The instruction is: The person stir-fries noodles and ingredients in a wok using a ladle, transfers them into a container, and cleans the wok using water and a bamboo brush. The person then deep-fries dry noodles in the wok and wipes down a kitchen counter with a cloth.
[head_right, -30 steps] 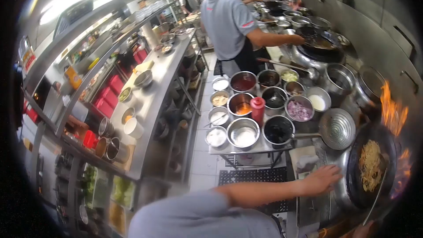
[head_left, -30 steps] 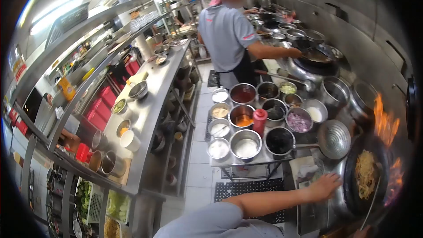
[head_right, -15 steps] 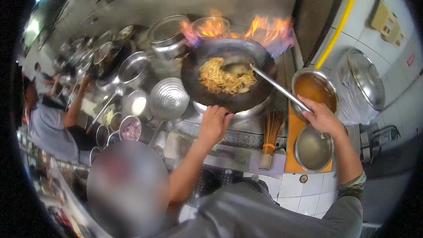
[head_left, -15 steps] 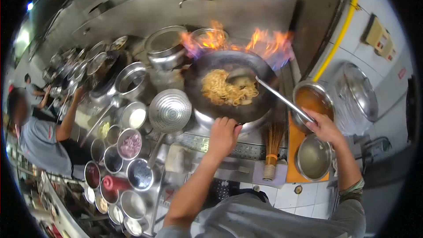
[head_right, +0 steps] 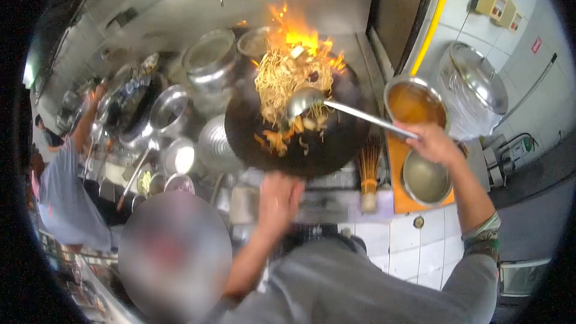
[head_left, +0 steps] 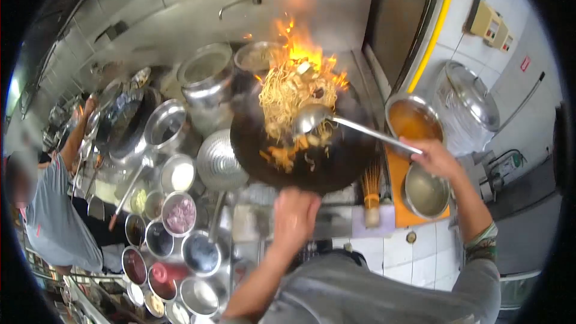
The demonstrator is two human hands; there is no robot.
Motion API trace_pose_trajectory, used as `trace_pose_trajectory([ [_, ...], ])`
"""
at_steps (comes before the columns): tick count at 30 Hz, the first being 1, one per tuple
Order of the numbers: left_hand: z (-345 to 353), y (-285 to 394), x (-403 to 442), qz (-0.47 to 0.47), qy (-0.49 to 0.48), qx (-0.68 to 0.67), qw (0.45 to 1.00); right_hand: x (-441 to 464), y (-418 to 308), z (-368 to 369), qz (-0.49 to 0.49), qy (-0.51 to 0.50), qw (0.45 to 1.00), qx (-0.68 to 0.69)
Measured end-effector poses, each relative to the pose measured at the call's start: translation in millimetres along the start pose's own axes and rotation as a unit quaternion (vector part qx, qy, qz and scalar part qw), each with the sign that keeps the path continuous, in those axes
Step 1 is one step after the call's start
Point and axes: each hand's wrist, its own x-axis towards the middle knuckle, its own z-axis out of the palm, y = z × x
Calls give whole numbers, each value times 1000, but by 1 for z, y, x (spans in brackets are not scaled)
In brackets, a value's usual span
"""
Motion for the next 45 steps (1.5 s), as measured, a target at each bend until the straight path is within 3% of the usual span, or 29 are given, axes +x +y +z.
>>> trace_pose_trajectory([
  [2,-9,4,38,16,47,-35,998,9,4,-15,4,-62,985,163],
  [4,17,-11,45,21,55,-37,998,20,-1,-12,-28,-52,988,141],
  [8,64,-53,7,26,47,-2,999,32,-35,8,32,9,999,13],
  [10,53,-44,-28,22,17,-1,1000,22,-52,0,79,22,990,-113],
  [12,20,-21,-37,40,40,-65,996,10,-29,-5,74,37,991,-102],
  [14,-1,-8,-3,24,20,-38,999,-3,-3,-6,-1,9,995,100],
  [16,-7,-3,33,35,63,-62,995,1,-10,-23,-30,2,989,145],
  [19,33,-32,41,30,63,-62,996,12,-21,-19,-40,-32,994,97],
  [21,55,-49,20,23,52,-33,998,19,-42,-4,45,-3,999,-13],
  [24,53,-52,-40,20,23,-24,999,5,-49,16,70,60,991,-92],
  [26,30,-38,-45,20,22,-61,998,-17,-43,19,58,91,991,-73],
  [28,23,-36,-18,30,20,-49,998,-46,-45,34,34,145,979,137],
  [29,16,-26,3,6,29,-71,997,-58,-50,52,35,133,980,141],
  [31,30,-43,28,25,40,-82,996,-60,-52,84,95,145,891,420],
  [32,37,-51,36,27,46,-84,995,-61,-66,89,93,149,890,421],
  [34,47,-57,47,27,48,-81,995,-60,-106,98,229,80,742,625],
  [35,51,-58,49,21,49,-79,995,-59,-104,119,231,80,741,625],
  [37,54,-62,56,18,34,-78,996,-44,-95,168,140,195,830,503],
  [38,54,-64,58,16,22,-78,997,-47,-103,155,140,194,828,506],
  [40,54,-65,60,42,44,-61,996,-54,-121,107,265,112,636,716],
  [41,53,-65,56,66,63,-46,995,-56,-108,104,273,107,596,747],
  [42,46,-58,55,66,58,-45,995,-59,-100,99,276,106,593,749],
  [44,26,-40,45,50,117,76,989,-65,-91,82,253,116,527,803],
  [45,15,-32,37,33,103,62,992,-64,-90,74,236,110,556,790],
])
